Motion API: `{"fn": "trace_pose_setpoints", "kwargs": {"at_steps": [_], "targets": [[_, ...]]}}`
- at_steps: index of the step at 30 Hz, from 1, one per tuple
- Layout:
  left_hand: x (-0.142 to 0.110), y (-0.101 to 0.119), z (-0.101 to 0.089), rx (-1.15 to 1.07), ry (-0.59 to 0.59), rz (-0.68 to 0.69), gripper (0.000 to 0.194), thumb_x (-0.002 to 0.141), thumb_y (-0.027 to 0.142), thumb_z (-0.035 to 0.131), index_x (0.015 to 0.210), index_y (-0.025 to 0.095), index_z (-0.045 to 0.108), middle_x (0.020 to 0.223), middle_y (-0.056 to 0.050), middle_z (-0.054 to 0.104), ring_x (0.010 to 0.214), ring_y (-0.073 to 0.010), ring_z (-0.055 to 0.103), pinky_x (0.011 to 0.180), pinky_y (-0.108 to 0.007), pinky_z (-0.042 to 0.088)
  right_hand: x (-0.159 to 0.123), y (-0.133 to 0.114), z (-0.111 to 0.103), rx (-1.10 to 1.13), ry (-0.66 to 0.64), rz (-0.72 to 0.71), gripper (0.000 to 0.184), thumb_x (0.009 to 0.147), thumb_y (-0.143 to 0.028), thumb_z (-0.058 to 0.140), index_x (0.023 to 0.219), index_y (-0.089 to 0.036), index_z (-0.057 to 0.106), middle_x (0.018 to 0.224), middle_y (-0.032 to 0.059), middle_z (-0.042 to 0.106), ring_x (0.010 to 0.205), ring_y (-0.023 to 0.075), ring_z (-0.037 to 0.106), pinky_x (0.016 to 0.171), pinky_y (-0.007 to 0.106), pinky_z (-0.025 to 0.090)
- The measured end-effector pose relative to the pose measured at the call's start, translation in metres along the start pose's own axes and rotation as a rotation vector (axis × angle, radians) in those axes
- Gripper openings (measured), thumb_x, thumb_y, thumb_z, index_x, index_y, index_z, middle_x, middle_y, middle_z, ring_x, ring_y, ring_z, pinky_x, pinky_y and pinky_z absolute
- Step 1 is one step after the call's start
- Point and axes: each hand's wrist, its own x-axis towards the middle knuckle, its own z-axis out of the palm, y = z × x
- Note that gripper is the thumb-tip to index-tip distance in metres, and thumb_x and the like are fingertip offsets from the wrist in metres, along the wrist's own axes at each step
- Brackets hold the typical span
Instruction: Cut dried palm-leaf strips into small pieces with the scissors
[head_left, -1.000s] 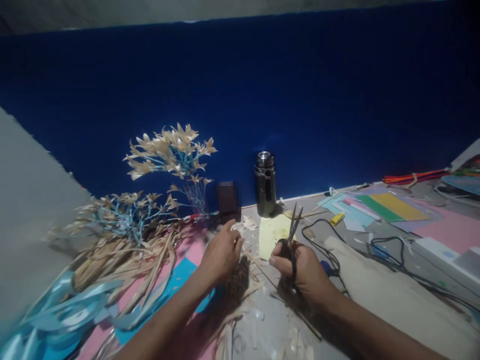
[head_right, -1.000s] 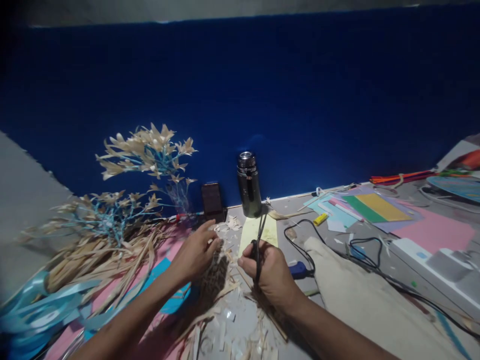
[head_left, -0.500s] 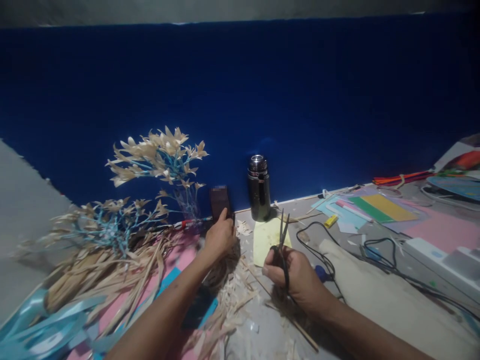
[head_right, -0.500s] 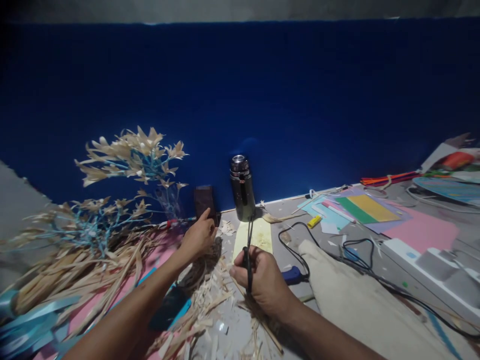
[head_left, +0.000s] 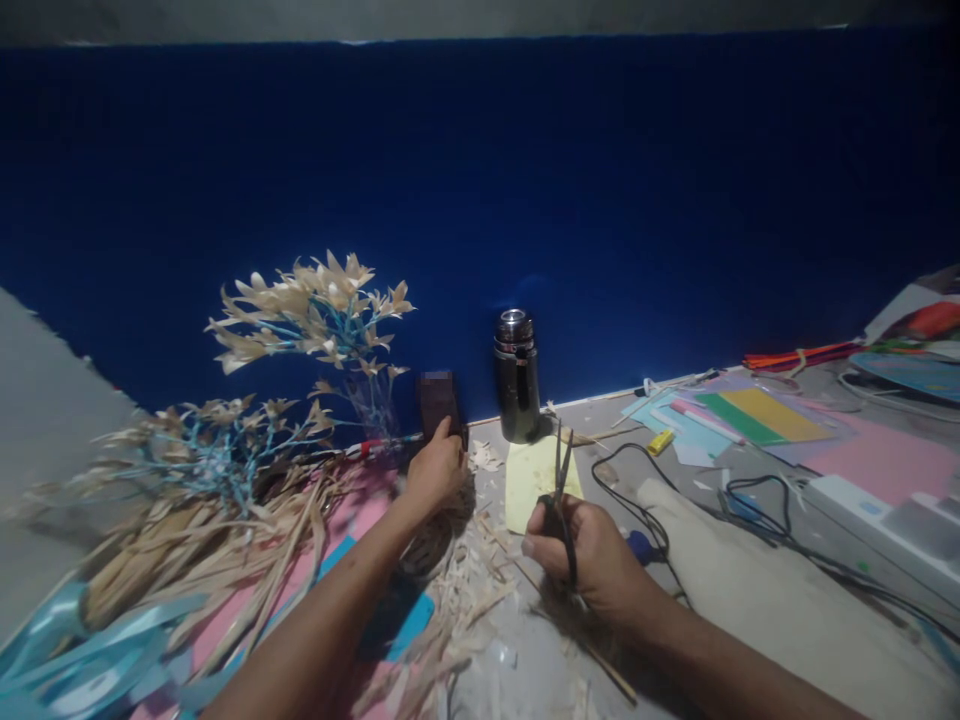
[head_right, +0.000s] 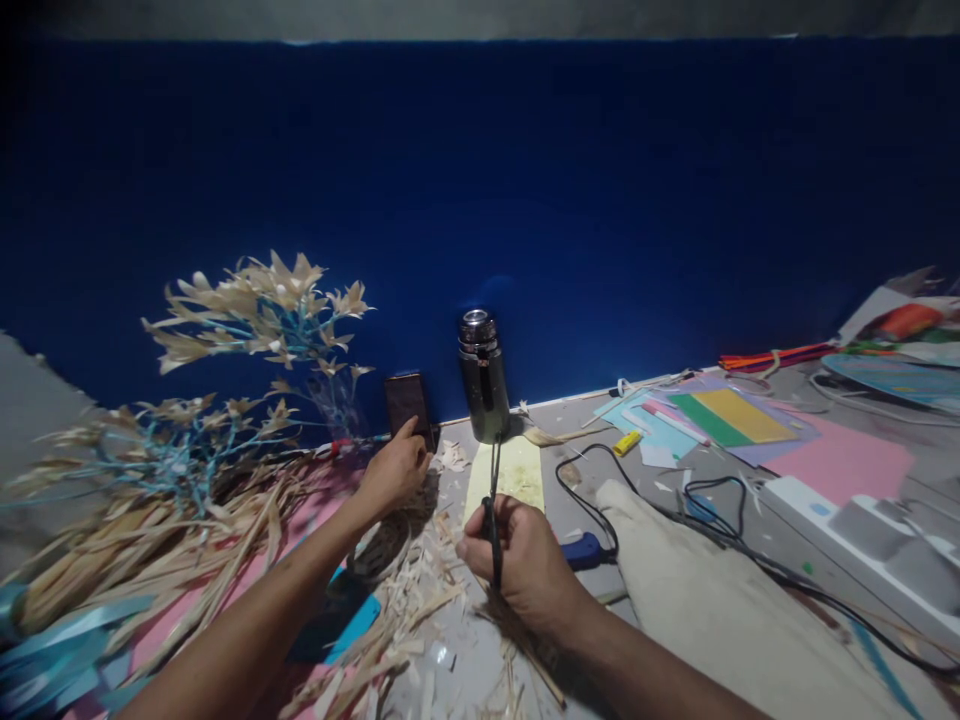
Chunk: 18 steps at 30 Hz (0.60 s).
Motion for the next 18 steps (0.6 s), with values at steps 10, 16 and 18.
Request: {"fn": "trace_pose_setpoints", "kwargs": {"at_steps": [10, 16, 18], "targets": [[0.000, 0.002, -0.006, -0.011, -0.018, -0.014, 0.021, 0.092, 0.023, 0.048, 0.080, 0.018, 0.064, 0.157, -0.017, 0.044, 0.113, -0.0279, 0.068, 0.088, -0.036, 0.051, -0.001, -0.002, 0.001, 0.000, 0.001, 0.010, 0.022, 0.065, -0.027, 0.070, 0.079, -0.016, 0.058, 0.064, -0.0038, 0.052, 0.058, 0.0107, 0.044, 0.057, 0.025, 0.036], [-0.015, 0.005, -0.020, -0.062, -0.036, -0.011, 0.022, 0.093, 0.026, 0.047, 0.079, 0.020, 0.062, 0.116, -0.016, 0.071, 0.094, -0.0270, 0.070, 0.077, -0.034, 0.048, -0.001, -0.001, -0.001, 0.023, -0.005, 0.006, 0.023, 0.067, -0.028, 0.072, 0.082, -0.017, 0.058, 0.066, -0.0029, 0.054, 0.058, 0.0112, 0.046, 0.058, 0.025, 0.037], [-0.036, 0.010, -0.031, -0.092, -0.062, 0.003, 0.022, 0.093, 0.027, 0.048, 0.077, 0.021, 0.061, 0.086, -0.011, 0.073, 0.082, -0.0263, 0.069, 0.071, -0.033, 0.046, -0.001, -0.003, -0.002, 0.011, -0.014, 0.005, 0.023, 0.068, -0.027, 0.073, 0.081, -0.017, 0.058, 0.066, -0.0028, 0.054, 0.058, 0.0113, 0.046, 0.057, 0.025, 0.036]]}}
